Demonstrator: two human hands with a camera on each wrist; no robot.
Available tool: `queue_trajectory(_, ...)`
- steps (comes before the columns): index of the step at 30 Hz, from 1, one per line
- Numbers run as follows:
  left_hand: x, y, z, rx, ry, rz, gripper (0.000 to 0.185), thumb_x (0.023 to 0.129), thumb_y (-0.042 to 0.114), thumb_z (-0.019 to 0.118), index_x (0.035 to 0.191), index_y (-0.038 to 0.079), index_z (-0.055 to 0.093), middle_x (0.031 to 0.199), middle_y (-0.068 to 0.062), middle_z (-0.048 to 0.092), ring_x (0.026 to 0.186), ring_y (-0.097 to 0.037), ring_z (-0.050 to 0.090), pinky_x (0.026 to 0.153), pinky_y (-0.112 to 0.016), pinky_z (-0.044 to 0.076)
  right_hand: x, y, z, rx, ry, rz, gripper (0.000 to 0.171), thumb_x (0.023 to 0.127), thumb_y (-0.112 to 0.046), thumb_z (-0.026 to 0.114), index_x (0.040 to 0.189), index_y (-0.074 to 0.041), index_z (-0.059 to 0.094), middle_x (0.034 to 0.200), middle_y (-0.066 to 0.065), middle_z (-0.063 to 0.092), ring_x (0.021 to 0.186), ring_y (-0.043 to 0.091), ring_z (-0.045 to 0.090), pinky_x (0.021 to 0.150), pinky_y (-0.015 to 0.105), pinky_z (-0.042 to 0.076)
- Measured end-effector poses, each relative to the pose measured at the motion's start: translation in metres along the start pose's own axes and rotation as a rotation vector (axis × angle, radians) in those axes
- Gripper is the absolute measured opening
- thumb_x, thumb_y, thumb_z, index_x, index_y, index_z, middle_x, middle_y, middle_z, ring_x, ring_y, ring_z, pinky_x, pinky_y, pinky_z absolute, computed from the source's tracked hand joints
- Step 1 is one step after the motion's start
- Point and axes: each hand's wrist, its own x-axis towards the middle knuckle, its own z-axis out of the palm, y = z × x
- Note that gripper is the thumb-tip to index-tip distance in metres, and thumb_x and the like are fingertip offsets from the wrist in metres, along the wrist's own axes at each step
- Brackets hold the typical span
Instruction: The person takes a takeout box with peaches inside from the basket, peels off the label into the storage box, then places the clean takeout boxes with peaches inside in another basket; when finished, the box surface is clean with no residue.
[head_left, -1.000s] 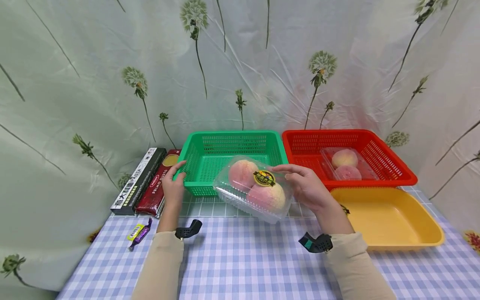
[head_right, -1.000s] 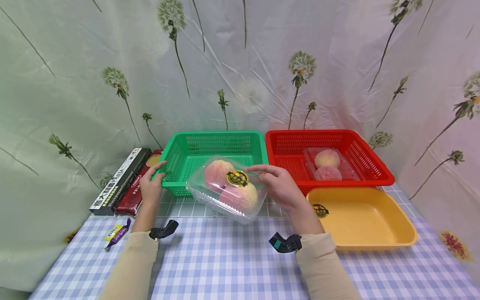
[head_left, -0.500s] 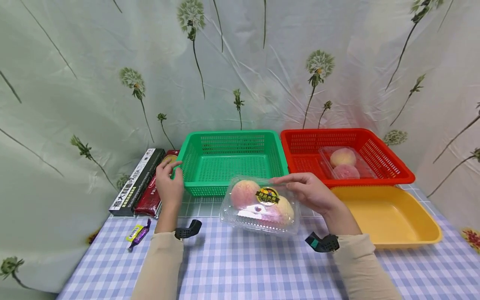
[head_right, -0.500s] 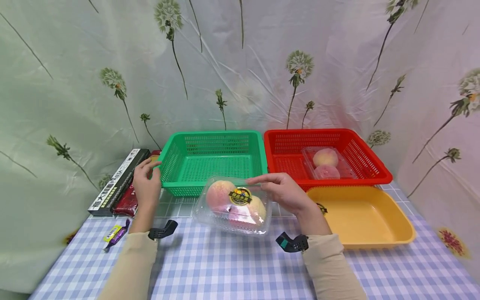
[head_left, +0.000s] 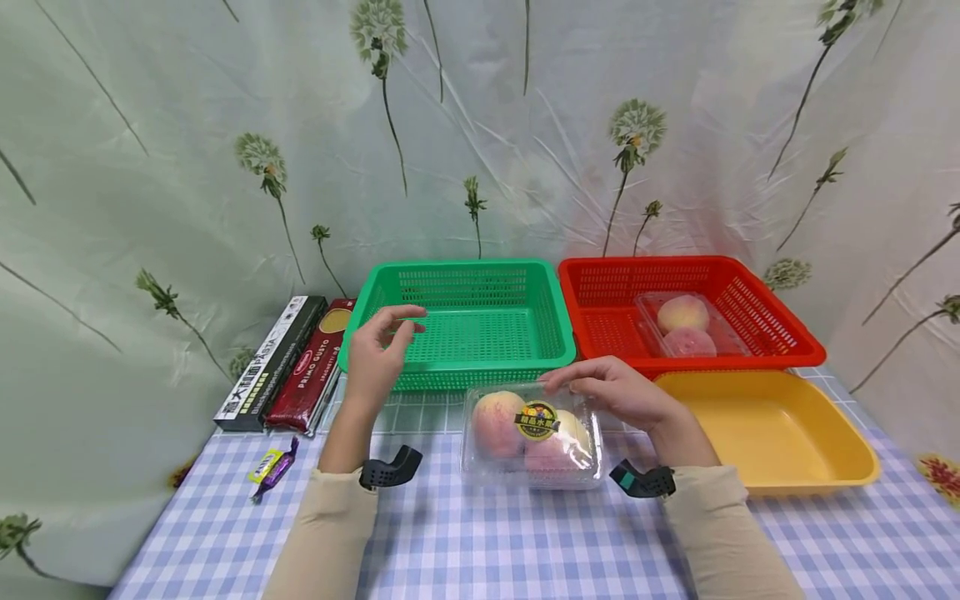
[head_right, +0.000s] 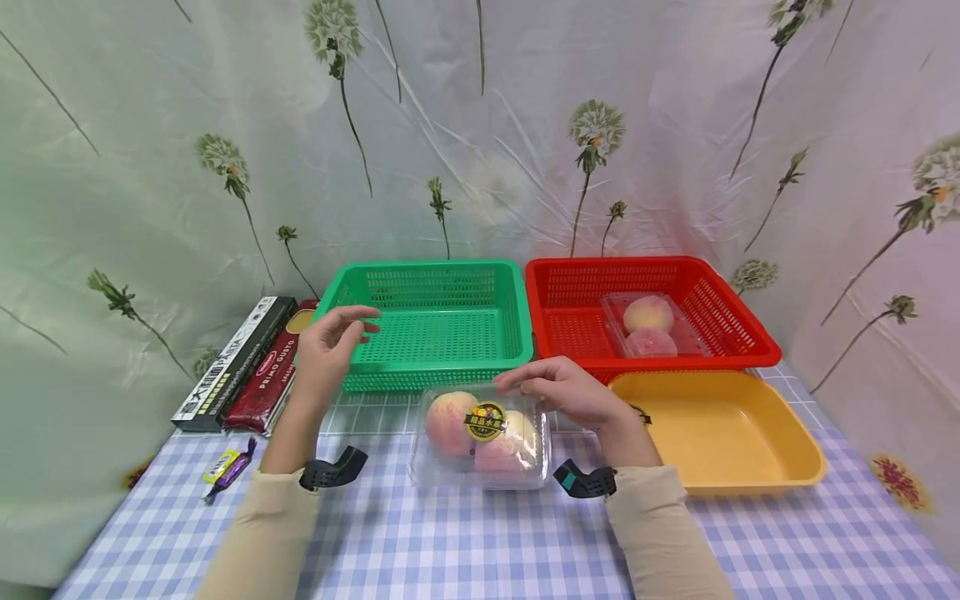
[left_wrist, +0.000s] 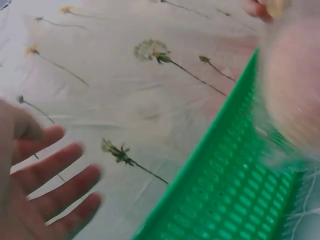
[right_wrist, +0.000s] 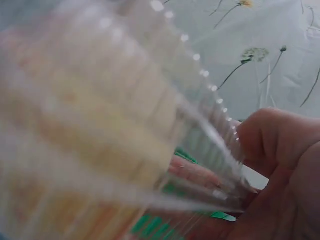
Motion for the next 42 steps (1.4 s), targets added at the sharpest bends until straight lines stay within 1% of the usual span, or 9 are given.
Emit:
queue_trajectory(4, -0.001, 0.004, 0.001, -0.119, -0.263, 0.012, 0.022, 0.103, 0.015, 0.054, 0.116, 0.005, 0.069, 0.115, -0.014, 0.07, 0.097, -0.027, 0.069, 0.084, -0.036, 0.057, 0.001, 0.006, 0.001, -0.019, 0.011, 0.045, 0.029, 0.104, -0.011, 0.049, 0.118, 0.004, 0.069, 0.131, 0.017, 0.065, 0.125, 0.015, 0.056, 0.094, 0.036, 0.055)
queue_trajectory(8, -0.001, 0.004, 0.003, -0.19, -0.535, -0.022, 0.026, 0.104, 0.02, 0.052, 0.116, 0.004, 0.07, 0.119, -0.017, 0.07, 0.106, -0.029, 0.069, 0.092, -0.043, 0.057, -0.001, 0.01, 0.0, -0.059, 0.065, 0.093, 0.029, 0.103, -0.016, 0.052, 0.119, -0.001, 0.071, 0.129, 0.014, 0.067, 0.124, 0.021, 0.056, 0.101, 0.038, 0.049)
queue_trajectory(13, -0.005, 0.005, 0.008, -0.118, -0.83, -0.05, 0.031, 0.103, 0.02, 0.055, 0.13, 0.008, 0.065, 0.136, -0.011, 0.063, 0.128, -0.031, 0.058, 0.105, -0.045, 0.049, -0.005, 0.012, -0.003, -0.139, 0.091, 0.157, 0.028, 0.102, -0.022, 0.056, 0.12, -0.006, 0.072, 0.13, 0.011, 0.067, 0.124, 0.026, 0.056, 0.104, 0.038, 0.049)
queue_trajectory(17, -0.009, 0.004, 0.015, -0.023, -0.985, -0.037, 0.043, 0.1, 0.021, 0.06, 0.143, 0.014, 0.056, 0.151, -0.006, 0.051, 0.142, -0.029, 0.044, 0.113, -0.052, 0.04, -0.006, 0.006, -0.004, -0.232, 0.067, 0.172, 0.029, 0.101, -0.022, 0.058, 0.124, -0.008, 0.07, 0.131, 0.012, 0.066, 0.121, 0.029, 0.057, 0.099, 0.036, 0.052)
queue_trajectory(25, -0.014, -0.006, 0.033, 0.098, -1.106, -0.031, 0.067, 0.094, 0.028, 0.069, 0.154, 0.018, 0.04, 0.159, 0.001, 0.039, 0.149, -0.023, 0.032, 0.119, -0.052, 0.031, -0.014, -0.021, -0.003, -0.452, 0.032, 0.122, 0.032, 0.1, -0.014, 0.059, 0.131, -0.011, 0.066, 0.131, 0.012, 0.066, 0.12, 0.033, 0.06, 0.094, 0.027, 0.053)
queue_trajectory(28, -0.016, -0.013, 0.038, 0.118, -1.123, -0.03, 0.076, 0.09, 0.03, 0.074, 0.155, 0.018, 0.036, 0.16, 0.0, 0.035, 0.149, -0.024, 0.03, 0.119, -0.052, 0.03, -0.018, -0.03, -0.003, -0.459, 0.054, 0.108, 0.031, 0.099, -0.014, 0.06, 0.129, -0.014, 0.068, 0.13, 0.01, 0.067, 0.118, 0.035, 0.061, 0.093, 0.026, 0.053)
queue_trajectory(32, -0.018, -0.019, 0.043, 0.131, -1.135, -0.071, 0.087, 0.085, 0.033, 0.079, 0.157, 0.024, 0.032, 0.161, -0.002, 0.03, 0.148, -0.025, 0.027, 0.116, -0.054, 0.033, -0.02, -0.034, -0.003, -0.437, 0.068, 0.082, 0.027, 0.098, -0.014, 0.061, 0.124, -0.015, 0.07, 0.128, 0.01, 0.068, 0.116, 0.036, 0.061, 0.093, 0.025, 0.053)
queue_trajectory(38, -0.021, -0.031, 0.05, 0.068, -1.153, -0.131, 0.094, 0.084, 0.033, 0.081, 0.158, 0.03, 0.023, 0.164, 0.002, 0.025, 0.149, -0.022, 0.026, 0.119, -0.051, 0.029, -0.017, -0.029, -0.001, -0.417, -0.015, 0.102, 0.031, 0.098, -0.015, 0.063, 0.127, -0.008, 0.067, 0.126, 0.014, 0.067, 0.113, 0.031, 0.06, 0.09, 0.024, 0.054)
queue_trajectory(42, -0.022, -0.037, 0.052, 0.031, -1.147, -0.179, 0.097, 0.084, 0.033, 0.08, 0.16, 0.03, 0.02, 0.165, 0.003, 0.023, 0.149, -0.021, 0.028, 0.119, -0.049, 0.029, -0.013, -0.022, 0.001, -0.409, -0.048, 0.116, 0.033, 0.096, -0.014, 0.065, 0.129, -0.008, 0.066, 0.125, 0.013, 0.066, 0.111, 0.029, 0.06, 0.088, 0.024, 0.055)
